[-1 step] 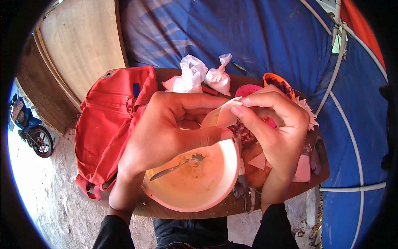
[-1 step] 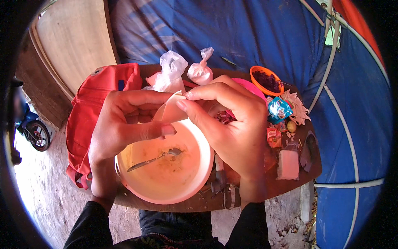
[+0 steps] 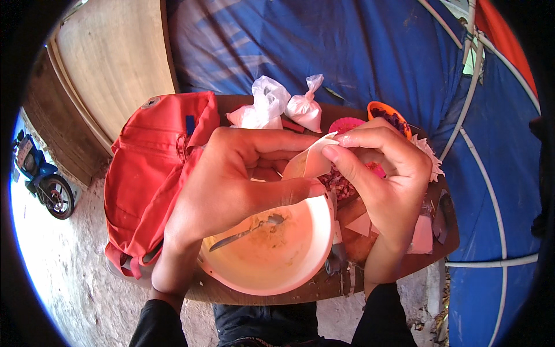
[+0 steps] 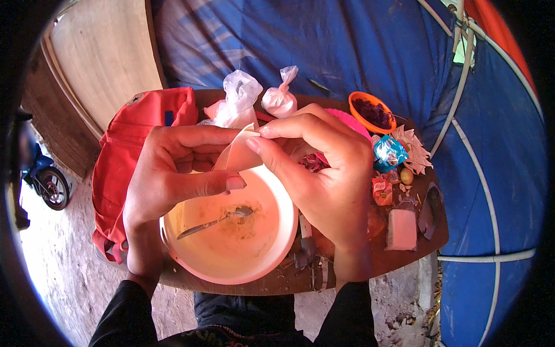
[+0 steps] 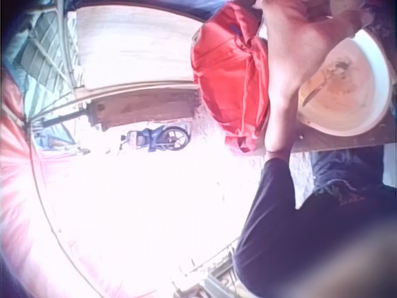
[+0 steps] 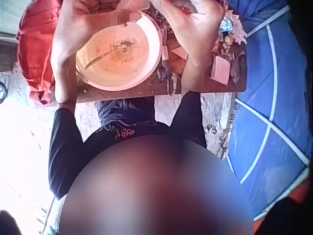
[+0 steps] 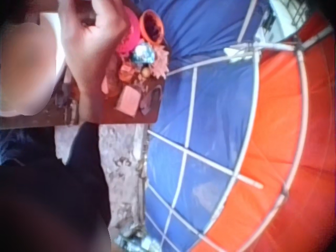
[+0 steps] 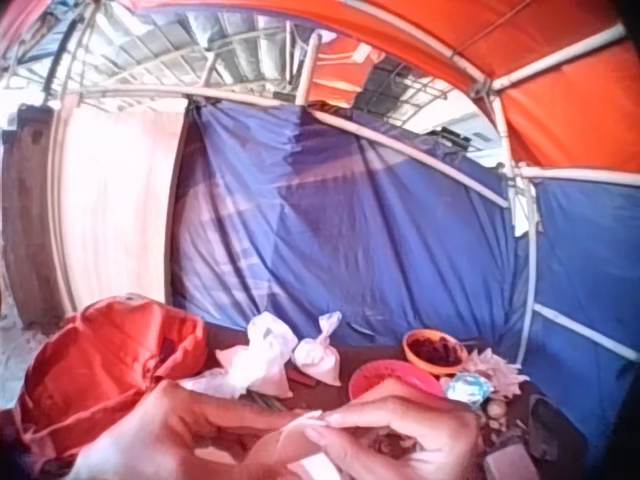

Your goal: The person assembles small triangular food packets by scooping a mixture from a bowl with a knife, placing it onto folded paper, and folding the paper into a sealed packet. The person repeats this process multiple times, placing finished packets on the table.

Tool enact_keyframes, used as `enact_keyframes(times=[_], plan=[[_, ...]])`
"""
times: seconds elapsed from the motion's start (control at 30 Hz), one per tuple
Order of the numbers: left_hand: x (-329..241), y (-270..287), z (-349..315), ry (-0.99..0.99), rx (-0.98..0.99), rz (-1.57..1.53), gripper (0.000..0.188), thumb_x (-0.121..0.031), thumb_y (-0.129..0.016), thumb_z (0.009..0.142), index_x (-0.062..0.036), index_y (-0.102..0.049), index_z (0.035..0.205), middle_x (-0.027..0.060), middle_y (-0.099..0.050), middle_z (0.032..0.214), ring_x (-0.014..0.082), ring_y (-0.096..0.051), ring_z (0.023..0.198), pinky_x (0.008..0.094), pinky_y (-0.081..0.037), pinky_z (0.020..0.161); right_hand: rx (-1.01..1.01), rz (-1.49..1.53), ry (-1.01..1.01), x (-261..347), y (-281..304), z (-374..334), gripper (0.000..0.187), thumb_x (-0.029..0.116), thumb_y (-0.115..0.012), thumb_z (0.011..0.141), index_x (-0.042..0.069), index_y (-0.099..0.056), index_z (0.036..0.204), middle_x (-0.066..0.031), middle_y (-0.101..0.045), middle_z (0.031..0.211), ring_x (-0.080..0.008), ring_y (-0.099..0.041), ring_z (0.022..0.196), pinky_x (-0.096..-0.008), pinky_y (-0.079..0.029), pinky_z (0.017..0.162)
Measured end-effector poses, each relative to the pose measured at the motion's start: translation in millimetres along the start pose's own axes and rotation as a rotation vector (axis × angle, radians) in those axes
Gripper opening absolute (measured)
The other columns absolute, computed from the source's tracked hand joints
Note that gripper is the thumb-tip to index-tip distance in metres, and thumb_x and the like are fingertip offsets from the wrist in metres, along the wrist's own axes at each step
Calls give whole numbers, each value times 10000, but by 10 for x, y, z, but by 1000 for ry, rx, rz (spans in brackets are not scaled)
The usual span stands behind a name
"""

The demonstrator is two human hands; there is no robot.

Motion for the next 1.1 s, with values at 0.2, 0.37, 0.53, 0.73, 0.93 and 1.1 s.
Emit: enact_keyframes(times=[0.2,0.37,0.53,0.73,0.93,1.1], plan=[[-2,19,-11,-7,-18,70,336,14,-705,913,69,-662,1242,99,-737,1011,117,-692,900,242,-563,775,12,-74,74,51,-15,21,162,-60,-813,771,-19,-719,897,-74,-703,868,-87,-662,703,-208,-498,582],[-17,7,-9,-29,-17,154,304,8,-709,914,89,-673,1205,127,-740,970,131,-692,784,256,-564,701,131,173,-161,-63,-27,-37,187,-48,-797,802,-33,-728,975,-85,-715,936,-78,-672,805,-200,-524,619],[-29,38,19,-56,-15,209,236,-55,-704,942,54,-700,1151,72,-745,949,100,-695,907,230,-551,766,230,147,61,-68,-9,13,185,-57,-787,815,-47,-706,981,-107,-709,942,-110,-682,808,-216,-536,671],[-61,49,33,-246,-139,93,338,14,-707,911,80,-590,1221,157,-744,974,162,-714,793,254,-562,688,85,328,10,-52,31,-15,172,-94,-767,821,-66,-690,972,-136,-700,939,-156,-706,855,-236,-553,734],[-66,57,20,-267,-78,141,424,24,-694,912,79,-529,1299,173,-743,1014,202,-733,902,270,-582,751,104,391,42,-29,8,13,235,-113,-776,799,-60,-702,1016,-131,-698,933,-161,-707,878,-250,-558,746],[-132,11,-1,-440,-12,383,442,65,-677,890,75,-536,1309,173,-741,1040,228,-727,978,293,-582,828,180,229,28,-42,-27,12,234,-91,-828,736,-7,-748,939,-123,-694,906,-168,-688,827,-269,-542,726]])
Point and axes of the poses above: each hand's wrist, its own z-axis towards the middle knuckle, its own y-axis out of the back of the hand, x = y × z, the point moved 5 cm from there along z, towards the middle knuckle
